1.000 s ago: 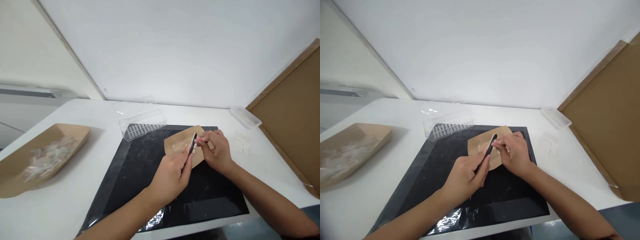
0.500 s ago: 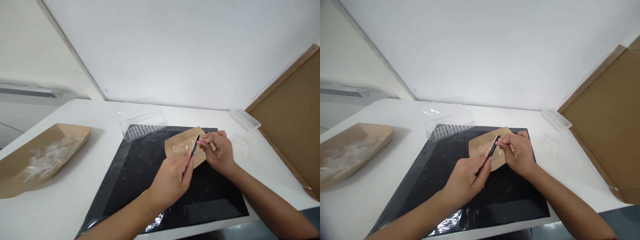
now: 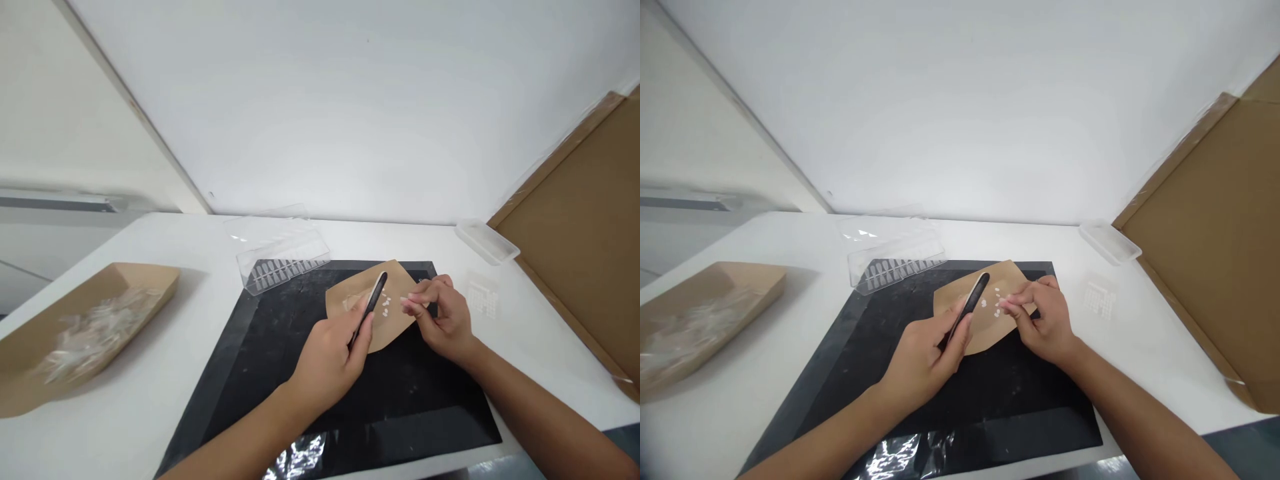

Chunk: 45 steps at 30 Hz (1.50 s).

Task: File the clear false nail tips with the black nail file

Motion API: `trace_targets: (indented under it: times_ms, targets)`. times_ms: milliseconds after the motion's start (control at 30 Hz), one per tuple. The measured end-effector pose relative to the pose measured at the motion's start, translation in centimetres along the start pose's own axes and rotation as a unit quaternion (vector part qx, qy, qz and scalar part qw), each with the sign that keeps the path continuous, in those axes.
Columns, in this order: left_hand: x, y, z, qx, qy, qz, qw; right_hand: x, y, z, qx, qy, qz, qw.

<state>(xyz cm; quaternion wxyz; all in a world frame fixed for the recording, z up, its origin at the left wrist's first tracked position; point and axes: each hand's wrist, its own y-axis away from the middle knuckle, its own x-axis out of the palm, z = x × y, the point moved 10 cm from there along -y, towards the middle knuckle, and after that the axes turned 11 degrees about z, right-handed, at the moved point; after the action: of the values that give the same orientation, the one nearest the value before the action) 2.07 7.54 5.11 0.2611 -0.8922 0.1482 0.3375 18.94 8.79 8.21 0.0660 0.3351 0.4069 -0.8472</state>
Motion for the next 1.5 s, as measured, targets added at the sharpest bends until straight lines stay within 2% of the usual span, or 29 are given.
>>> trace_targets:
  times_ms: [67,200,467,633,733,833,967,1067,1133,1200,1267,1367,1500]
  targets:
    - [0.3,-0.1,0.6,-0.023,0.018,0.022,0.999,-0.6,0.1,-0.5,-0.015,0.027,0.001,1.000]
    - [0.2,-0.1,0.9,-0.025,0.024,0.019,0.999,-0.7,-0.1,-1.7,-0.052,0.110,0.061,0.991]
    - [-0.8,-0.1,1.3,-0.037,-0.010,-0.004,0.999,-2.3,-0.1,-7.6,0.017,0.168,0.089,0.982]
    - [-0.9,0.0,1.1,-0.029,-0.035,-0.007,0.999,-2.8,0.1,-10.1,0.069,0.124,0.089,0.986]
    - [-1.0,0.0,1.1,-0.024,-0.034,-0.012,0.999,-2.1,0.2,-9.1,0.043,0.096,0.098,0.990]
    - [-1.0,-0.1,1.1,-0.019,-0.021,-0.006,1.000,-1.8,0.1,-6.7,-0.003,0.089,0.087,0.992]
    - [-1.3,0.0,0.4,0.001,-0.031,-0.011,0.999,-1.1,0.1,-3.4,-0.066,0.132,0.097,0.984]
    - [-1.5,0.2,0.0,0.010,-0.052,-0.023,0.998,-0.8,0.2,-3.0,-0.081,0.168,0.114,0.976]
    - [-1.5,0.3,0.0,0.011,-0.062,-0.024,0.998,-1.6,0.1,-4.5,-0.042,0.196,0.090,0.976]
    - [-1.5,0.3,0.0,0.016,-0.070,-0.026,0.997,-2.9,0.2,-7.3,0.048,0.215,0.056,0.974]
    - [-1.6,0.3,0.0,0.025,-0.075,-0.035,0.996,-3.7,0.6,-10.6,0.151,0.205,0.051,0.966]
    - [-1.7,0.3,0.0,0.022,-0.080,-0.038,0.996,-3.4,1.0,-13.8,0.227,0.152,0.097,0.957]
    - [-1.7,0.4,-0.1,0.013,-0.082,-0.033,0.996,-1.8,1.3,-14.9,0.246,0.104,0.171,0.948]
